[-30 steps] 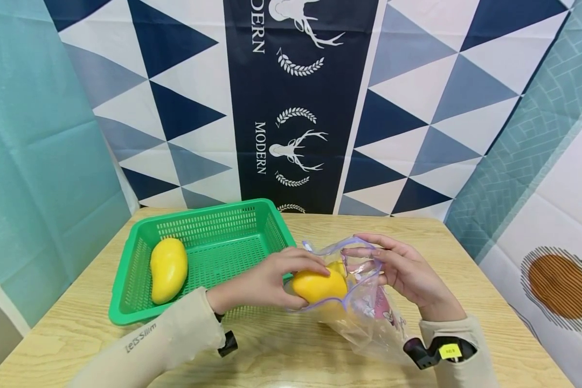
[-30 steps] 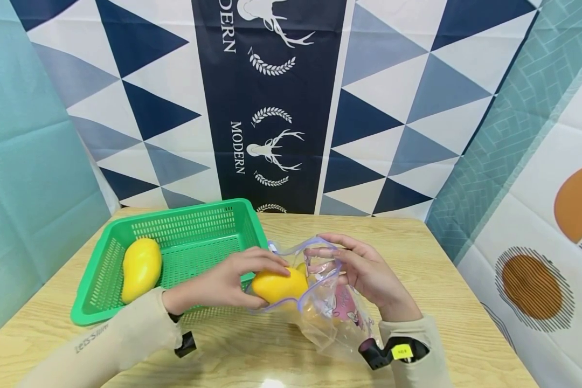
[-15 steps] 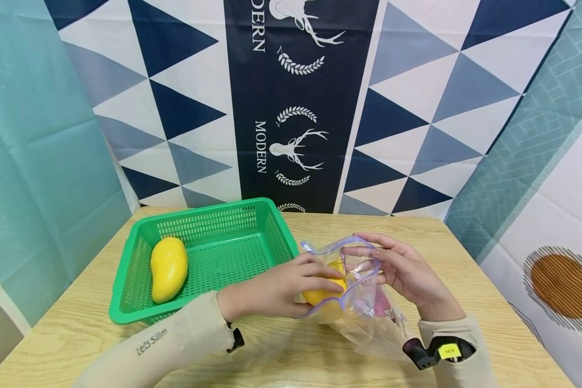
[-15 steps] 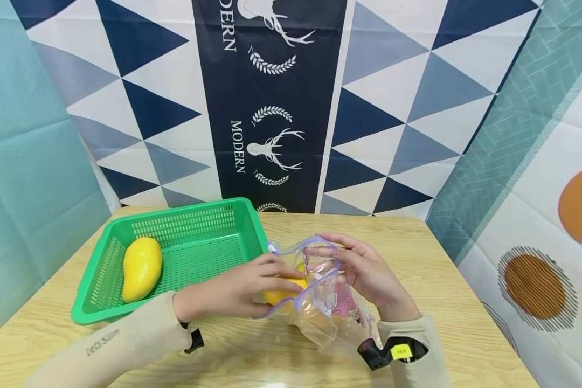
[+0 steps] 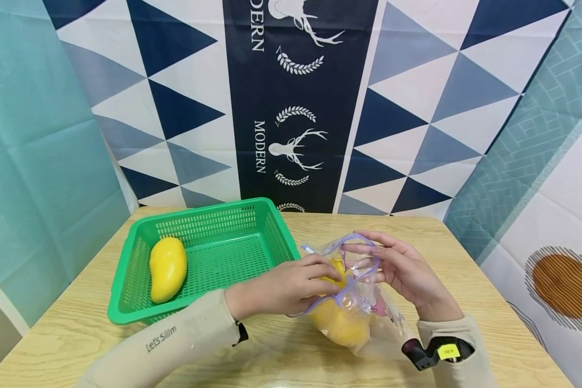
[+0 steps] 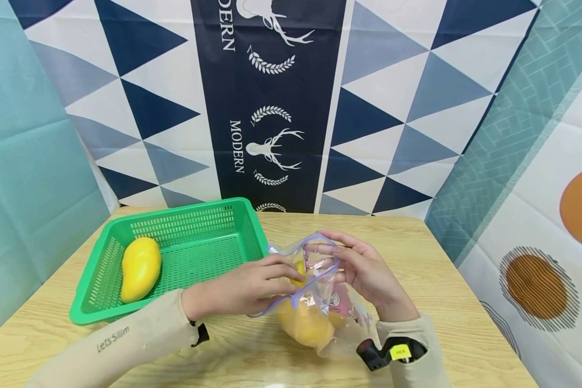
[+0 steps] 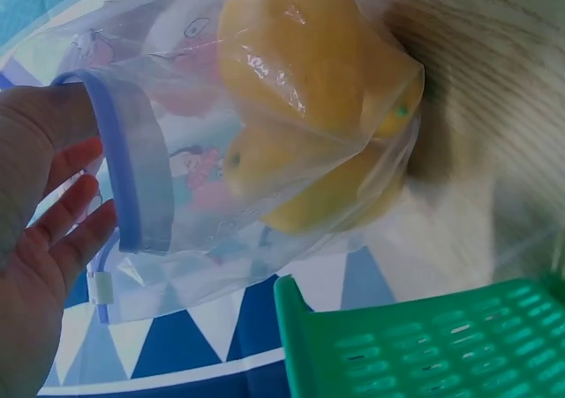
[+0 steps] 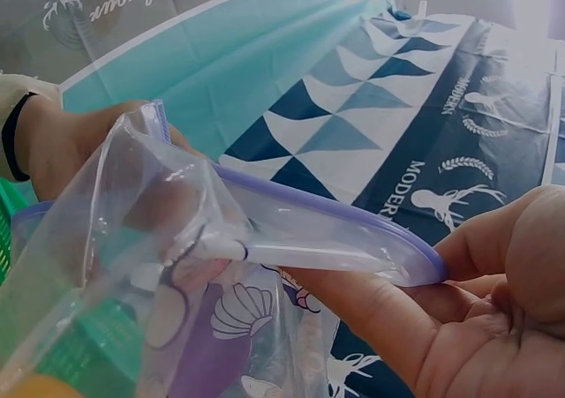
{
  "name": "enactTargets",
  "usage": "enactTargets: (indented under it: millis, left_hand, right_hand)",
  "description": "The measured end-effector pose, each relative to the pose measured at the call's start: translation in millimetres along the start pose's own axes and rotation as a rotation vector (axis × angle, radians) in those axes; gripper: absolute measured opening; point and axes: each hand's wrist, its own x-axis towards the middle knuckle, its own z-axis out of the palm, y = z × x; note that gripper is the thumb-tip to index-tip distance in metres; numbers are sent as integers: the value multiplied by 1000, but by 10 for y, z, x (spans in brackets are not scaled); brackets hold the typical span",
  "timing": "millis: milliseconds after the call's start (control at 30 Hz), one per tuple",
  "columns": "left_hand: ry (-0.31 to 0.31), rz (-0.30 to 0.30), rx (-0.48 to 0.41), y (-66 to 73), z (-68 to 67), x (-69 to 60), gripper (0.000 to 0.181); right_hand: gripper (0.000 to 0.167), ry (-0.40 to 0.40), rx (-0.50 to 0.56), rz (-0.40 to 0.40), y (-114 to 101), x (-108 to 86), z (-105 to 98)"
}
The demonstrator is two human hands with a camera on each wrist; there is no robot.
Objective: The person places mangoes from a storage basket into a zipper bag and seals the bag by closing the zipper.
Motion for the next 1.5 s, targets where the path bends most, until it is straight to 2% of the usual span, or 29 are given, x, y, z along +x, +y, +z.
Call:
enactTargets:
  millis: [233,400,500,700,833,1067,1267,1500]
  left_hand:
    - [-40,-14,41,18,-97,4,26]
    - [-44,-15,92,32,-201,-17,28]
    - [-39,-14,126,25,-256,-59,29]
    - [-51,-53,180,-14,-376,-174,36]
    - [-52,-73,222,-28,-445,-249,34]
    - [-88,-147,246,-46,-573,-422,35]
    - [-158,-259,257,-79,-729,-559,42]
    - [-185,-336,281,-204,-820,-721,43]
  right_hand:
    - [52,19,-1,10,-26,-9,10]
    - [51,23,15,17,-32,-12,14]
    - [51,21,19,17,-34,-10,13]
    - [53,6,16,11,-27,5,7]
    - [53,-2,30,7,-22,9,5]
    - [53,-12,38,3,-16,15,4]
    - [54,-15,34,3,-16,13,3]
    - [54,-21,34,6,-7,5,-6]
